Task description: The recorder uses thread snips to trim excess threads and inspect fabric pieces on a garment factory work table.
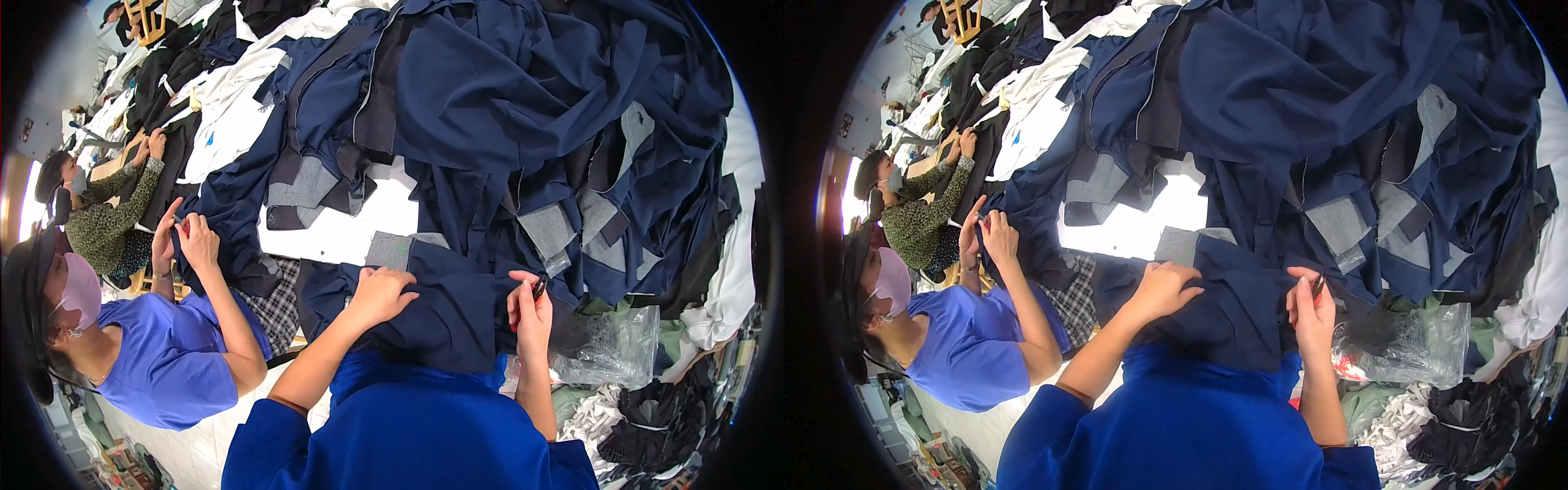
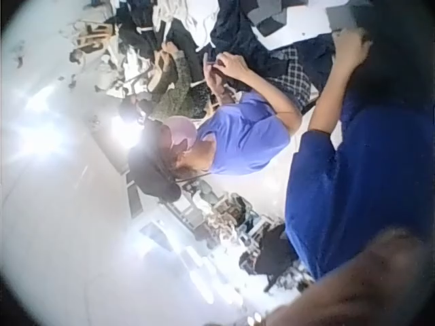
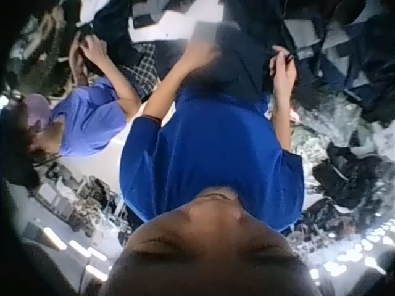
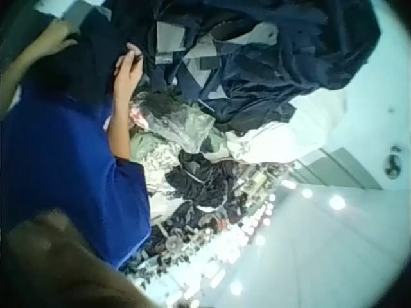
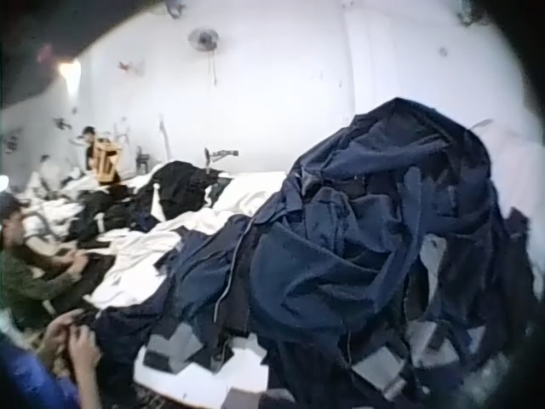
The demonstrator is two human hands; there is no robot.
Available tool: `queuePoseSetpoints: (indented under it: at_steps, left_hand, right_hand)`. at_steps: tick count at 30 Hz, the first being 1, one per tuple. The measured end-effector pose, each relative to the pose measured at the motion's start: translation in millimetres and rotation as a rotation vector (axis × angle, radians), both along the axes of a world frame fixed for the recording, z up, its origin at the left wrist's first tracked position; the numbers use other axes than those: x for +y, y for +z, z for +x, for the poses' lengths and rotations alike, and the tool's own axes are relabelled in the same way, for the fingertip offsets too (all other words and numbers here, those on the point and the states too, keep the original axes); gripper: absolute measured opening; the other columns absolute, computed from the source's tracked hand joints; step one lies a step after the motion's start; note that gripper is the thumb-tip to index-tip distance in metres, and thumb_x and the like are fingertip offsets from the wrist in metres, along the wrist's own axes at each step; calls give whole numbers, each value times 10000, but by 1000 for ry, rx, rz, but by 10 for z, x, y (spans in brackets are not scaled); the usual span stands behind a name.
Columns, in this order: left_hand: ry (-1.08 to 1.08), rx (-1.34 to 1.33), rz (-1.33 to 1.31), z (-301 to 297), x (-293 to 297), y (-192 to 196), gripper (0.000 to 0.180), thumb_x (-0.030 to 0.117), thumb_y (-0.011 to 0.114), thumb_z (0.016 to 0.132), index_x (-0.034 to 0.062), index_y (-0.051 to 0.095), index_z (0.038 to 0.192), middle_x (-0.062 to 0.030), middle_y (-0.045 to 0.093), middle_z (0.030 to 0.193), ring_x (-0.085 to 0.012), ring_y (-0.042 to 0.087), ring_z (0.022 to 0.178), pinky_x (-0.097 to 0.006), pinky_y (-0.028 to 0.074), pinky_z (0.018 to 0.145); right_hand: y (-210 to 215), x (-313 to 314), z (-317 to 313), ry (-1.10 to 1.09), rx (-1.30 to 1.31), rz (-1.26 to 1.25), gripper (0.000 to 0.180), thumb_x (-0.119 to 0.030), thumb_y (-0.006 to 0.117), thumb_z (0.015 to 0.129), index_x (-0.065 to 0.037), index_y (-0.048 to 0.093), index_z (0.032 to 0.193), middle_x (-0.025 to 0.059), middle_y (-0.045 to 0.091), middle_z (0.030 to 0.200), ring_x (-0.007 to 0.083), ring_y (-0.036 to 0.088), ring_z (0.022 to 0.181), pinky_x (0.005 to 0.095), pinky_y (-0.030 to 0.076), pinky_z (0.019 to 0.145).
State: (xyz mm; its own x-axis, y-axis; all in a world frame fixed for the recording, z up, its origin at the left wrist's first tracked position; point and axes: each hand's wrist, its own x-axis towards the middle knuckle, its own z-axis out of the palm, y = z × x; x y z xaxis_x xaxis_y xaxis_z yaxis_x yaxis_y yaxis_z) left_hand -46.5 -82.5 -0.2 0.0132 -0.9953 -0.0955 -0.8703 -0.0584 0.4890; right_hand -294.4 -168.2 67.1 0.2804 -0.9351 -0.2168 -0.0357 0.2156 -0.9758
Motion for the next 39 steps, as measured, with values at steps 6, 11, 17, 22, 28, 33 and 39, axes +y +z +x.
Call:
queuePoseSetpoints:
  at_steps: [6, 11, 17, 22, 28, 33, 39]
  left_hand:
    - [-292, 388, -251, -118, 184, 402, 111, 187, 683, 773, 152, 699, 877, 7, 560, 750, -184, 544, 756, -320, 386, 694]
    - [-598, 396, -40, -277, 411, 494, 191, 216, 653, 811, 226, 720, 990, 17, 553, 837, -153, 542, 811, -308, 389, 740]
    - [-638, 500, 110, -244, 560, 399, 166, 234, 630, 856, 147, 709, 973, -48, 560, 905, -197, 552, 871, -319, 409, 808]
    - [-235, 680, 159, -283, 440, 495, 147, 186, 624, 863, 41, 643, 873, -89, 555, 917, -240, 561, 920, -317, 455, 795]
    - [-273, 300, -92, -498, 320, 418, 146, 251, 668, 820, 117, 677, 877, -20, 560, 846, -199, 546, 832, -319, 403, 708]
    - [-275, 290, -114, -743, 259, 281, 144, 295, 679, 802, 152, 688, 816, 12, 563, 837, -174, 532, 813, -317, 385, 722]
    - [-214, 343, -96, -717, 233, 266, 166, 302, 699, 784, 142, 661, 805, 2, 582, 801, -188, 565, 805, -331, 416, 737]
  right_hand:
    - [-103, 21, -30, 44, 74, -84, 268, -217, 429, 995, -27, 586, 1099, 1, 532, 720, 23, 416, 485, 168, 319, 449]
    - [-30, -18, 98, 351, 447, -600, 285, -186, 560, 904, -61, 599, 1157, 109, 623, 1040, 192, 627, 748, 274, 499, 637]
    - [-55, 112, 25, 832, 762, -601, 170, -234, 630, 826, -90, 663, 909, 95, 657, 785, 300, 636, 738, 356, 501, 635]
    - [87, 49, -214, 849, 529, -452, 113, -156, 650, 802, -44, 656, 808, 99, 645, 738, 278, 614, 653, 329, 464, 578]
    - [368, 7, -385, 878, 337, -339, 64, -78, 669, 779, -14, 668, 790, 84, 626, 685, 211, 596, 601, 289, 452, 550]
    - [398, -26, -445, 919, 372, -342, 81, -88, 632, 809, -20, 673, 823, 85, 644, 736, 214, 618, 676, 303, 469, 608]
    - [352, -68, -474, 539, 370, -298, 118, -94, 581, 866, -11, 664, 880, 84, 648, 797, 183, 615, 711, 281, 465, 635]
